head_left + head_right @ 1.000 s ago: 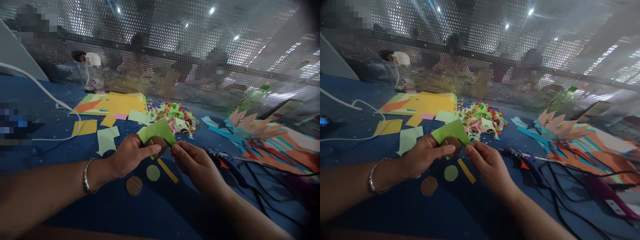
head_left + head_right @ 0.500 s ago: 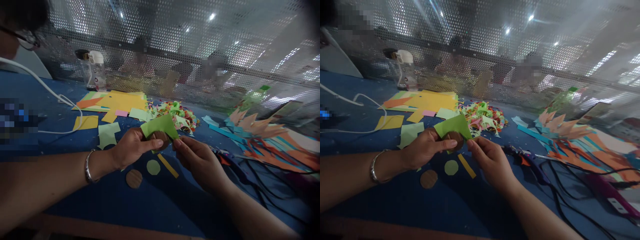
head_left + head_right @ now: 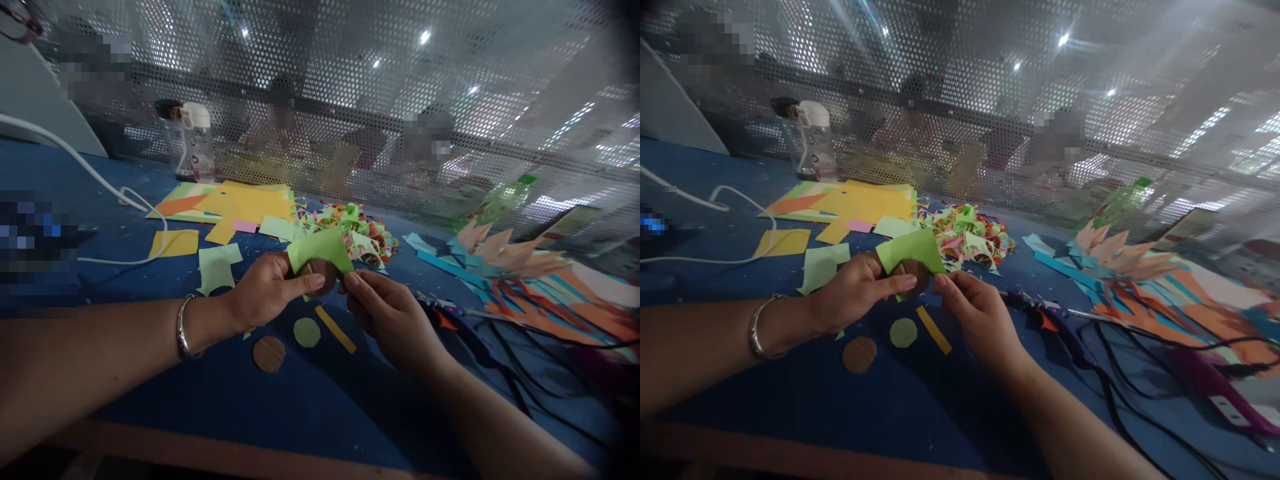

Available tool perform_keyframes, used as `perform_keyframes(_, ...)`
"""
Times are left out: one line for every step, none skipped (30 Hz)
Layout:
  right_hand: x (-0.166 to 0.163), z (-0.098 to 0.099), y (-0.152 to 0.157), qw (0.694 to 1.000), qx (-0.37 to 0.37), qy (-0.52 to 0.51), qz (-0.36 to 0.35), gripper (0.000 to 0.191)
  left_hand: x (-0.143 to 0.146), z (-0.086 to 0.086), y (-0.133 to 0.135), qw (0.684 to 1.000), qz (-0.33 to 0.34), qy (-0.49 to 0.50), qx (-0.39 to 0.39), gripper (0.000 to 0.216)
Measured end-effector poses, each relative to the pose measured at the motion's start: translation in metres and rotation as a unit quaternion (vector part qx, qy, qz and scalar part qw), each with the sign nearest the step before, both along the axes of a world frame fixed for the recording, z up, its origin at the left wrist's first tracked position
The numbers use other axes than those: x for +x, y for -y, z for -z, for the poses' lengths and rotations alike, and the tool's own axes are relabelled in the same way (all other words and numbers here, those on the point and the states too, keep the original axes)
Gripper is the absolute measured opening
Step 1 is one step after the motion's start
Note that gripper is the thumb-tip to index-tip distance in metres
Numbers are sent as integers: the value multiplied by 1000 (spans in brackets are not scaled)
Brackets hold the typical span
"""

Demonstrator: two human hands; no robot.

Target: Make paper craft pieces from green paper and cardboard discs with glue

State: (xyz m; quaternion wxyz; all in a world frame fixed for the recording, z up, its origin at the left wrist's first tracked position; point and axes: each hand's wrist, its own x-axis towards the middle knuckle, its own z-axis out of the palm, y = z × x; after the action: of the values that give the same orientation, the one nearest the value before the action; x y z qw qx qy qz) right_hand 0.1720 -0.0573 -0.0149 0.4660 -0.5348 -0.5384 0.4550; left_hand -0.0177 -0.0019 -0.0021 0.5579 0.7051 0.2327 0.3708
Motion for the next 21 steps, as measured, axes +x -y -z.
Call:
perform_keyframes(0,0,0,1000,-1,-3,2,44,0,0,0,1000,-8,-2,-2,26)
perform_keyframes(0,0,1,1000,-2,-5,4,44,1,-1,1,1000,-16,-5,-6,28)
perform_keyframes(0,-1,1,1000,-2,-7,4,44,1,-1,1,1000,-23,-7,-11,30)
perform_keyframes(1,-1,1,1000,-2,-9,4,44,1,-1,1,999,-28,-10,-16,31)
perform_keyframes(1,-1,2,1000,-3,-11,1,44,1,-1,1,999,-29,-14,-19,30)
perform_keyframes(1,-2,2,1000,-3,-13,-2,44,1,0,0,999,-29,-18,-22,29)
perform_keyframes(1,-2,2,1000,-2,-15,-6,43,0,0,0,999,-27,-23,-23,28)
perform_keyframes(1,-2,2,1000,-2,-17,-8,42,0,0,0,999,-24,-27,-21,28)
perform_keyframes(1,-2,3,1000,-2,-20,-9,42,0,0,0,999,-21,-30,-19,30)
perform_keyframes(1,-2,3,1000,-1,-22,-9,41,0,0,0,999,-19,-31,-17,35)
perform_keyframes(1,-2,2,1000,-1,-24,-7,41,0,0,0,999,-20,-30,-16,40)
perform_keyframes(1,-3,2,1000,-1,-27,-5,42,0,-1,0,999,-22,-29,-14,45)
perform_keyframes(0,-3,2,1000,-1,-29,-4,43,0,-1,0,999,-24,-29,-12,48)
perform_keyframes(0,-3,2,999,-1,-33,-3,44,0,-1,0,999,-29,-32,-10,49)
perform_keyframes(0,-4,2,999,-2,-34,-3,44,0,-2,0,999,-33,-37,-8,49)
perform_keyframes(-1,-4,2,999,-3,-34,-1,44,0,-2,1,998,-40,-41,-6,48)
perform_keyframes(-1,-4,2,1000,-3,-31,1,45,0,-1,1,998,-44,-46,-6,47)
perform_keyframes(-1,-5,2,1000,-3,-26,3,45,-1,-1,1,998,-47,-49,-6,46)
perform_keyframes(0,-5,2,1000,-4,-18,5,45,-1,-1,1,997,-48,-52,-7,45)
perform_keyframes(0,-6,2,1000,-5,-9,5,46,-1,-1,1,998,-47,-52,-9,44)
perform_keyframes(1,-6,2,1000,-6,2,4,47,-1,0,1,998,-43,-53,-9,43)
